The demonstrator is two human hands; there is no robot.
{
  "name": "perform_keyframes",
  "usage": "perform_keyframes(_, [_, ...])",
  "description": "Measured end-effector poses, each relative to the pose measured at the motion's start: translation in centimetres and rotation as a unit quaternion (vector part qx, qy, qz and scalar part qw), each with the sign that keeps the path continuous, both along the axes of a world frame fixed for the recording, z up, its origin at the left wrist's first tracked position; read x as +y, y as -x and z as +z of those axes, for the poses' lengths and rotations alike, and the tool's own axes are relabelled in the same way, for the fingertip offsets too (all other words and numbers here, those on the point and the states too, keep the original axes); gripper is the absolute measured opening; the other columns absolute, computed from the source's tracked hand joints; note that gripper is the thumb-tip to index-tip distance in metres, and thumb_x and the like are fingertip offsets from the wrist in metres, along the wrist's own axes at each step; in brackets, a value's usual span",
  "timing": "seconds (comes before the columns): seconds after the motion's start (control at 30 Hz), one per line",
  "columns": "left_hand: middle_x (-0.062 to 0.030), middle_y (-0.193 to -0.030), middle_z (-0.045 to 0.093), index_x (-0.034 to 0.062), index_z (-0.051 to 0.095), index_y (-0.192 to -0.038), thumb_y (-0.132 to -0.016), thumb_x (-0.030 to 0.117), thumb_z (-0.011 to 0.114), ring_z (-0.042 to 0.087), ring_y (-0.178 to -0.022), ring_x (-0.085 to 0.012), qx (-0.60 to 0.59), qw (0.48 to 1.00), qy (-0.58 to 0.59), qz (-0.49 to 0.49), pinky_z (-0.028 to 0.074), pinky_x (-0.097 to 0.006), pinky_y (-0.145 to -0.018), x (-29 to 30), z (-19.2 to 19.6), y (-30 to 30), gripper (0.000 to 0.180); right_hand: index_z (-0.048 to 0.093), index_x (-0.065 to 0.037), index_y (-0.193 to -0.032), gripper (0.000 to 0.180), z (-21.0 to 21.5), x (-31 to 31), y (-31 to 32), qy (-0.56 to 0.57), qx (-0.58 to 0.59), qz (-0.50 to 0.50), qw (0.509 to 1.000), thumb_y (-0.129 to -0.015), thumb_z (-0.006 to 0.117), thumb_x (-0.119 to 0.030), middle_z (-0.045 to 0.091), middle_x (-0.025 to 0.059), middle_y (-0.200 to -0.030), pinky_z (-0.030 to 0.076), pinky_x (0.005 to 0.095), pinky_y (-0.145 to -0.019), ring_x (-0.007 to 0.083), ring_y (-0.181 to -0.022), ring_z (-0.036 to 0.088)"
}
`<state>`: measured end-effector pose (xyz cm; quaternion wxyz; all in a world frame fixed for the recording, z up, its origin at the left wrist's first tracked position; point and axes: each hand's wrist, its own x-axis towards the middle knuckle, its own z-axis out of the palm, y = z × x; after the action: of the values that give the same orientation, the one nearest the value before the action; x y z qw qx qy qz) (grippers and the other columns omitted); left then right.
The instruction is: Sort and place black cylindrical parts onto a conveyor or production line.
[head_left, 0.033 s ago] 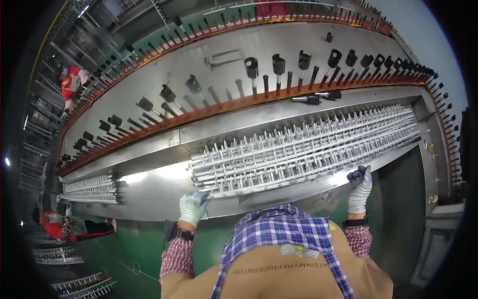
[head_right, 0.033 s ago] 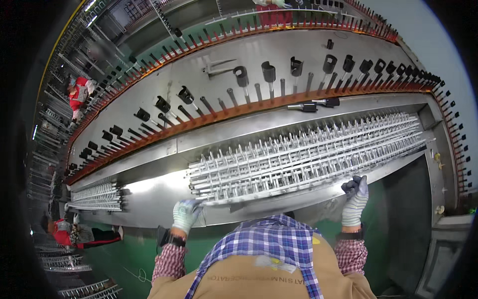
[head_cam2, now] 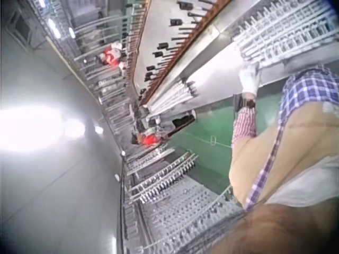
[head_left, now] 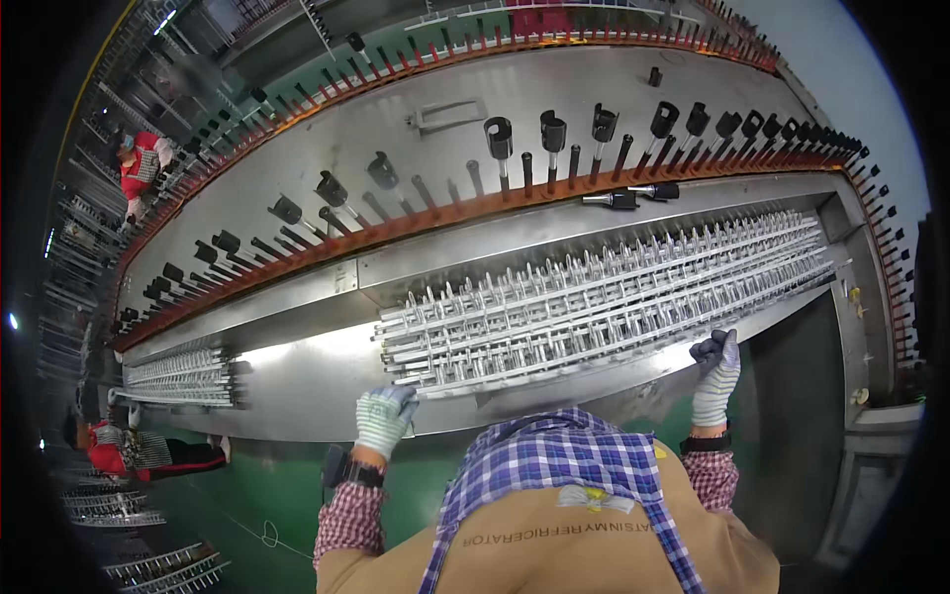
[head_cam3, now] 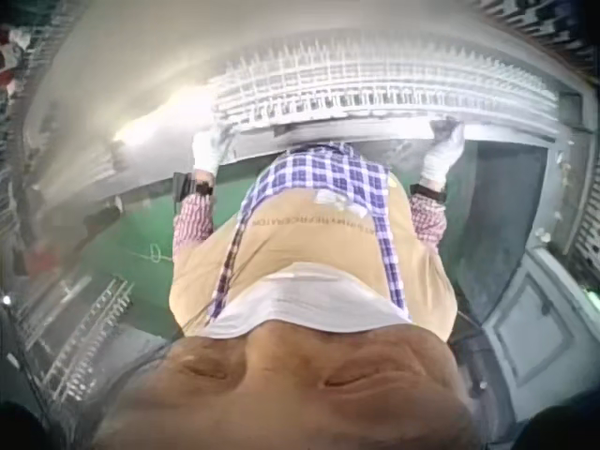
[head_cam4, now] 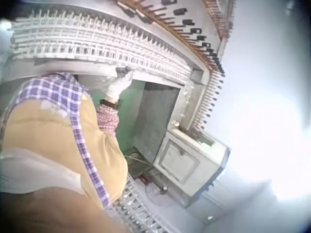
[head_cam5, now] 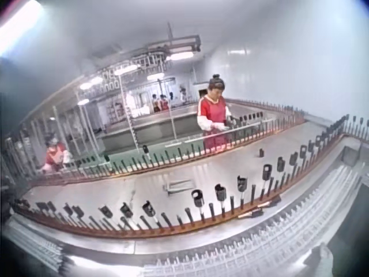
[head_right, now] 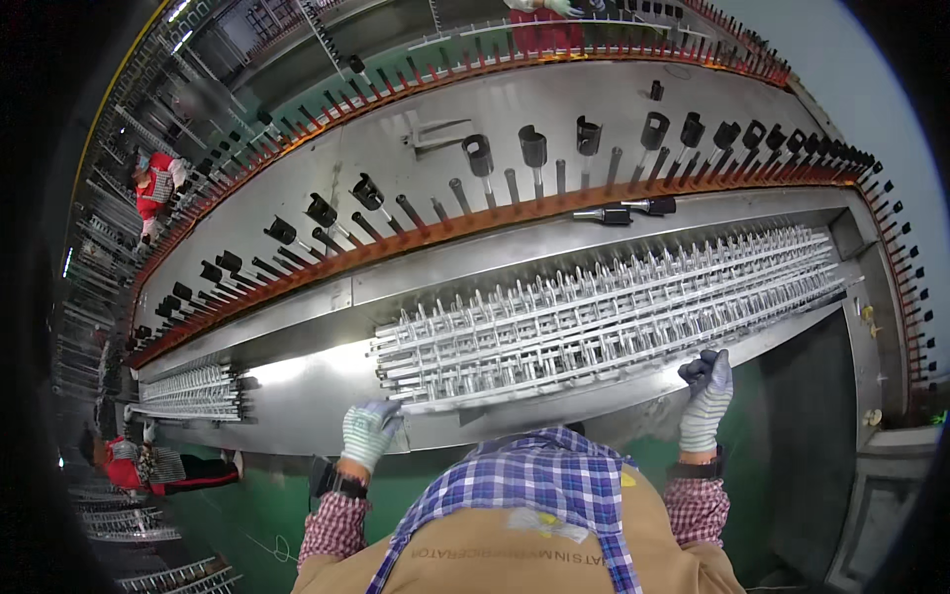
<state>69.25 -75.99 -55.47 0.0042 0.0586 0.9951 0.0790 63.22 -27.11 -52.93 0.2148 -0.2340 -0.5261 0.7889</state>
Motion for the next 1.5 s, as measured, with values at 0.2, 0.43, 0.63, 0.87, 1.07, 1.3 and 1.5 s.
perform_keyframes(0.2, [-0.0068,-0.082,0.060,0.0142,0.058,-0.087,-0.072,0.024,0.061,0.058,-0.073,-0.0252,0.007,0.997,-0.011,-0.079,0.044,-0.037,-0.063,-1.0,-3.8,-1.5,0.018,0.054,-0.003,-0.081,0.030,-0.6,-7.9,-1.5,-0.135,-0.048,0.082,0.986,-0.086,0.047,-0.032,0.053,0.0050,-0.064,0.041,0.0251,-0.056,0.0112,-0.057,0.049])
perform_keyframes(0.43, [-0.0151,-0.104,0.055,0.0101,0.051,-0.111,-0.072,0.025,0.062,0.054,-0.094,-0.0266,-0.132,0.974,-0.085,-0.165,0.042,-0.037,-0.083,-2.4,3.1,2.9,0.043,0.059,-0.004,-0.090,0.021,-0.6,-12.8,-2.1,-0.479,-0.052,0.291,0.827,-0.081,0.054,-0.022,0.061,0.0106,-0.076,0.046,0.0298,-0.061,0.0202,-0.068,0.059])
perform_keyframes(0.63, [-0.0085,-0.097,0.057,0.0026,0.050,-0.107,-0.081,0.018,0.054,0.056,-0.078,-0.0162,-0.031,0.767,-0.636,-0.083,0.045,-0.027,-0.069,8.7,2.1,17.7,0.030,0.060,-0.004,-0.092,0.024,0.4,-11.5,-3.7,-0.482,-0.095,0.278,0.825,-0.079,0.056,-0.024,0.060,0.0126,-0.074,0.046,0.0299,-0.061,0.0235,-0.067,0.059])
perform_keyframes(0.87, [-0.0054,-0.068,0.055,0.0043,0.042,-0.113,-0.082,0.025,0.052,0.050,-0.049,-0.0137,0.099,0.780,-0.604,0.131,0.040,-0.026,-0.043,15.0,-5.6,34.7,0.039,0.059,-0.001,-0.095,0.024,-0.7,-5.9,-3.9,-0.301,-0.090,0.246,0.917,-0.081,0.057,-0.020,0.061,0.0065,-0.075,0.046,0.0240,-0.064,0.0118,-0.068,0.057])
perform_keyframes(1.07, [-0.0017,-0.065,0.052,0.0060,0.053,-0.088,-0.078,0.026,0.059,0.042,-0.043,-0.0069,0.122,0.700,-0.681,0.180,0.034,-0.021,-0.036,19.3,7.4,32.3,0.023,0.057,0.002,-0.087,0.026,-1.2,4.1,-1.2,-0.154,-0.064,0.169,0.971,-0.085,0.051,-0.023,0.058,0.0056,-0.070,0.045,0.0224,-0.056,0.0104,-0.061,0.054])
perform_keyframes(1.3, [-0.0082,-0.083,0.057,0.0019,0.049,-0.106,-0.077,0.034,0.061,0.053,-0.080,-0.0178,0.116,0.800,-0.588,0.030,0.041,-0.030,-0.073,33.2,-4.1,35.5,0.045,0.054,0.003,-0.096,0.030,-0.6,13.8,7.1,-0.151,-0.056,0.144,0.976,-0.085,0.052,-0.025,0.057,0.0065,-0.074,0.045,0.0214,-0.056,0.0098,-0.061,0.054])
perform_keyframes(1.5, [-0.0121,-0.104,0.057,-0.0031,0.050,-0.106,-0.069,0.042,0.067,0.049,-0.099,-0.0214,0.151,0.818,-0.540,0.130,0.035,-0.033,-0.086,31.4,-3.1,39.0,0.061,0.047,0.003,-0.108,0.033,-1.9,20.2,20.6,-0.190,0.041,0.098,0.976,-0.083,0.053,-0.019,0.057,0.0079,-0.080,0.042,0.0210,-0.062,0.0100,-0.071,0.051])
